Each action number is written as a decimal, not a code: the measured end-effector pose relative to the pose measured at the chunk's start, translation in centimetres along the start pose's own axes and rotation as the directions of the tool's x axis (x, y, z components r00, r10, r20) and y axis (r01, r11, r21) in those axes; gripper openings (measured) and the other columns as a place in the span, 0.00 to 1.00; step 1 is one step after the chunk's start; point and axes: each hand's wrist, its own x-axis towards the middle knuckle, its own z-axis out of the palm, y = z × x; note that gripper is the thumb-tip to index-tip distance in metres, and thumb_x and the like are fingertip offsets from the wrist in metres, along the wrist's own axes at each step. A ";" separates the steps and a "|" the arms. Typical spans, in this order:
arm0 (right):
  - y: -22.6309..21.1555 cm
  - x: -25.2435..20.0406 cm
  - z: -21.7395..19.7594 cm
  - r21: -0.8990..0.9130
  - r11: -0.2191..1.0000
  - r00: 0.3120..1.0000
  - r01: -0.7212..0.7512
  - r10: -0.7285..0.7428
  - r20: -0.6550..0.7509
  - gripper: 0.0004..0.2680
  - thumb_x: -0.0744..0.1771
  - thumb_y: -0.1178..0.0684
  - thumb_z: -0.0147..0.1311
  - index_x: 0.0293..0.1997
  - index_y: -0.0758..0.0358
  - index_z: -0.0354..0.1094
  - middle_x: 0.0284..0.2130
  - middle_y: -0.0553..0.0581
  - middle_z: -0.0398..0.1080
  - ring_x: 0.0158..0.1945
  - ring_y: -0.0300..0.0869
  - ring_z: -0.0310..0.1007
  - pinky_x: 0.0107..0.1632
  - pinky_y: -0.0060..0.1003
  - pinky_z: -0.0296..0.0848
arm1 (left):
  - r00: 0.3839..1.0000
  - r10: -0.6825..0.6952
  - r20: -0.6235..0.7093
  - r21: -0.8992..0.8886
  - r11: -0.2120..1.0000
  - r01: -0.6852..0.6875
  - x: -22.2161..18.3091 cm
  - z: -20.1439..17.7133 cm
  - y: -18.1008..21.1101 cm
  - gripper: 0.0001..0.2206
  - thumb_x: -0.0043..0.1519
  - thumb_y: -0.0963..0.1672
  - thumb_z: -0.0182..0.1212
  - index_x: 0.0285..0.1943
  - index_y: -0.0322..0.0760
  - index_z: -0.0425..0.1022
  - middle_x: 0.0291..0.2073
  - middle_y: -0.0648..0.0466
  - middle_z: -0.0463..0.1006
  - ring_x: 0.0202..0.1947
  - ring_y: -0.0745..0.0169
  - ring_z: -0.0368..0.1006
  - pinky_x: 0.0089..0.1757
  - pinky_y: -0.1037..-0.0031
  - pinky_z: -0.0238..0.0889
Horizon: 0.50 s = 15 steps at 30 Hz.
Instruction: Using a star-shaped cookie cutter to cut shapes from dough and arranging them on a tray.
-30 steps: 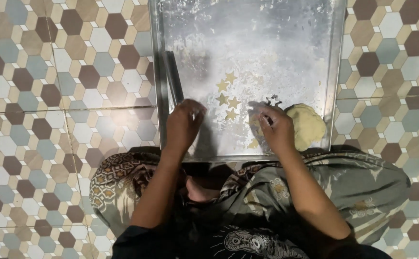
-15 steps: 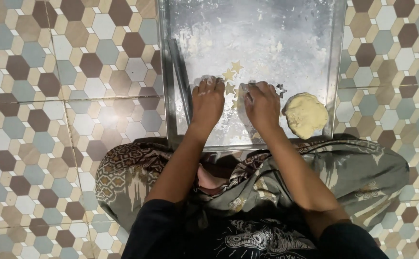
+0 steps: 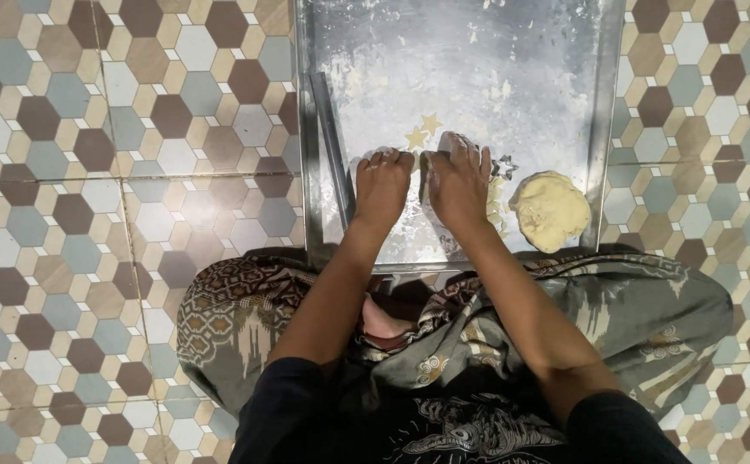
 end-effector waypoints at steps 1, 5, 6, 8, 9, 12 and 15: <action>0.2 0.1 0.3 -0.001 1.000 1.000 0.000 0.000 0.000 0.10 0.68 0.58 0.56 0.55 0.56 0.75 0.66 0.69 0.63 0.71 0.63 0.56 0.70 0.67 0.43 | 1.000 0.000 0.000 0.000 1.000 0.000 0.1 0.0 0.0 0.02 0.60 0.41 0.65 0.39 0.41 0.80 0.28 0.52 0.77 0.30 0.54 0.76 0.33 0.65 0.60; 0.9 0.6 1.3 0.071 0.996 0.998 -0.061 0.060 0.009 0.11 0.67 0.55 0.59 0.55 0.52 0.75 0.67 0.65 0.62 0.72 0.61 0.55 0.71 0.66 0.41 | 0.996 -0.056 0.069 -0.082 0.995 0.061 0.4 -0.6 0.0 0.03 0.60 0.40 0.65 0.40 0.40 0.80 0.30 0.50 0.80 0.34 0.50 0.78 0.36 0.62 0.64; 1.1 0.7 1.5 0.085 0.994 0.997 -0.072 0.071 0.013 0.11 0.67 0.54 0.60 0.55 0.51 0.75 0.67 0.63 0.62 0.72 0.60 0.55 0.72 0.65 0.40 | 0.994 -0.073 0.082 -0.106 0.991 0.082 0.4 -0.9 0.0 0.03 0.60 0.40 0.65 0.40 0.40 0.80 0.30 0.50 0.80 0.34 0.49 0.79 0.36 0.61 0.65; 0.3 0.9 0.5 0.064 0.994 0.996 -0.088 0.088 0.015 0.10 0.67 0.53 0.59 0.55 0.53 0.75 0.66 0.66 0.63 0.71 0.61 0.56 0.72 0.65 0.39 | 0.990 -0.098 0.102 -0.135 0.985 0.112 0.5 -1.2 0.1 0.03 0.60 0.40 0.65 0.41 0.40 0.80 0.31 0.49 0.80 0.35 0.48 0.79 0.37 0.59 0.66; -0.1 1.0 -0.1 0.042 0.993 0.994 -0.106 0.106 0.016 0.10 0.68 0.53 0.59 0.55 0.55 0.75 0.66 0.68 0.63 0.70 0.63 0.58 0.73 0.64 0.38 | 0.985 -0.120 0.122 -0.164 0.977 0.139 0.6 -1.3 0.2 0.04 0.60 0.40 0.64 0.42 0.40 0.79 0.32 0.49 0.80 0.36 0.46 0.79 0.38 0.58 0.67; -0.5 0.9 -0.3 -0.005 0.998 0.998 -0.060 0.061 0.024 0.08 0.68 0.54 0.59 0.53 0.55 0.77 0.67 0.66 0.63 0.73 0.61 0.55 0.72 0.67 0.38 | 0.992 -0.095 0.088 -0.061 0.993 0.101 0.5 -1.2 0.2 0.02 0.59 0.41 0.67 0.39 0.40 0.80 0.30 0.50 0.80 0.36 0.49 0.80 0.37 0.60 0.67; -0.3 0.4 0.3 -0.046 0.999 1.000 -0.026 0.026 0.002 0.08 0.67 0.55 0.60 0.50 0.55 0.78 0.65 0.66 0.65 0.72 0.60 0.56 0.72 0.65 0.38 | 0.999 -0.043 0.029 0.007 0.999 0.043 0.3 -0.6 0.3 0.03 0.58 0.39 0.66 0.35 0.41 0.80 0.30 0.50 0.80 0.35 0.50 0.79 0.35 0.64 0.65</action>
